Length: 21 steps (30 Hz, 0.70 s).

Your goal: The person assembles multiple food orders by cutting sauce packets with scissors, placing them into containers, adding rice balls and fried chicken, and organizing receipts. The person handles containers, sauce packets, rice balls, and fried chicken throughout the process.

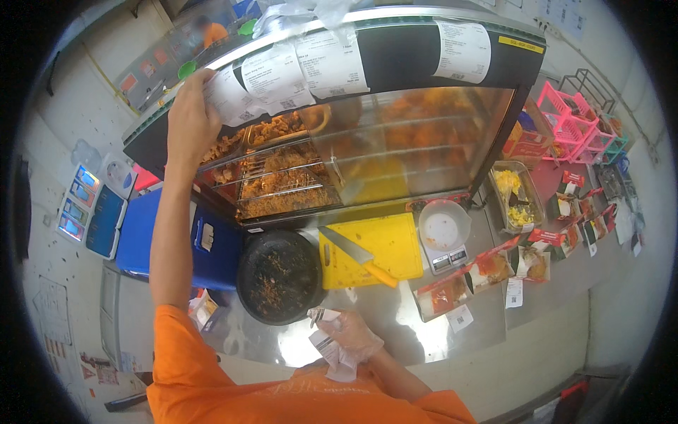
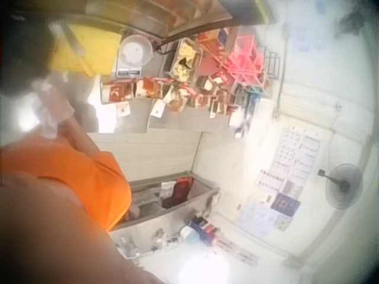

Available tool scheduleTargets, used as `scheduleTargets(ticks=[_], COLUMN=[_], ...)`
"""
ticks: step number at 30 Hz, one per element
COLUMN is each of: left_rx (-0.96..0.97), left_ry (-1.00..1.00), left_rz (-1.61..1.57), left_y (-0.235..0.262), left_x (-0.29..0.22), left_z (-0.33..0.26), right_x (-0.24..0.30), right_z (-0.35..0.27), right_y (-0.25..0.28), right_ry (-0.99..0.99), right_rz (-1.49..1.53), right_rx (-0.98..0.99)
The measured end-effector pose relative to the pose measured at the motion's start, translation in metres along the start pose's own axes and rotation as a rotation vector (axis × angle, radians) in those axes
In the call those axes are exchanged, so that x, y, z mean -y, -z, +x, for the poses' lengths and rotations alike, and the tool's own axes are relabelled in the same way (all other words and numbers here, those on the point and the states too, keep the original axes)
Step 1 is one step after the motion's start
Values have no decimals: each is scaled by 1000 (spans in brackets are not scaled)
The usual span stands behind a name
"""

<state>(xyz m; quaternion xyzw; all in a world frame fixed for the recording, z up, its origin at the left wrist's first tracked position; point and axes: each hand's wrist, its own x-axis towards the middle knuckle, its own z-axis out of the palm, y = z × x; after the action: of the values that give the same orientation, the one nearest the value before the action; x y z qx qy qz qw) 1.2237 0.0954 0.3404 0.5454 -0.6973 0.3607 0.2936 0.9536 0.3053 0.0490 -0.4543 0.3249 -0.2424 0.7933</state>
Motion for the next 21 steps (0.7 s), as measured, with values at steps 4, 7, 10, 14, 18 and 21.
scheduleTargets(ticks=[4,7,10,14,18,21], left_rx=[-98,-93,-84,-35,-95,836], left_ry=[-50,-29,37,263,444,595], left_rz=[185,61,25,-297,-460,-1164], left_y=[0,-3,-12,-5,25,30], left_x=[17,21,13,-2,-43,-102], left_z=[-9,-15,-18,-1,-65,-186], right_x=[9,9,16,15,53,61], right_z=[1,4,13,27,29,56], right_y=[7,10,7,1,15,26], right_ry=[43,47,32,222,175,277], right_rz=[-185,-221,-306,-359,-397,-653], right_rx=[-102,-123,-74,-122,-286,-425])
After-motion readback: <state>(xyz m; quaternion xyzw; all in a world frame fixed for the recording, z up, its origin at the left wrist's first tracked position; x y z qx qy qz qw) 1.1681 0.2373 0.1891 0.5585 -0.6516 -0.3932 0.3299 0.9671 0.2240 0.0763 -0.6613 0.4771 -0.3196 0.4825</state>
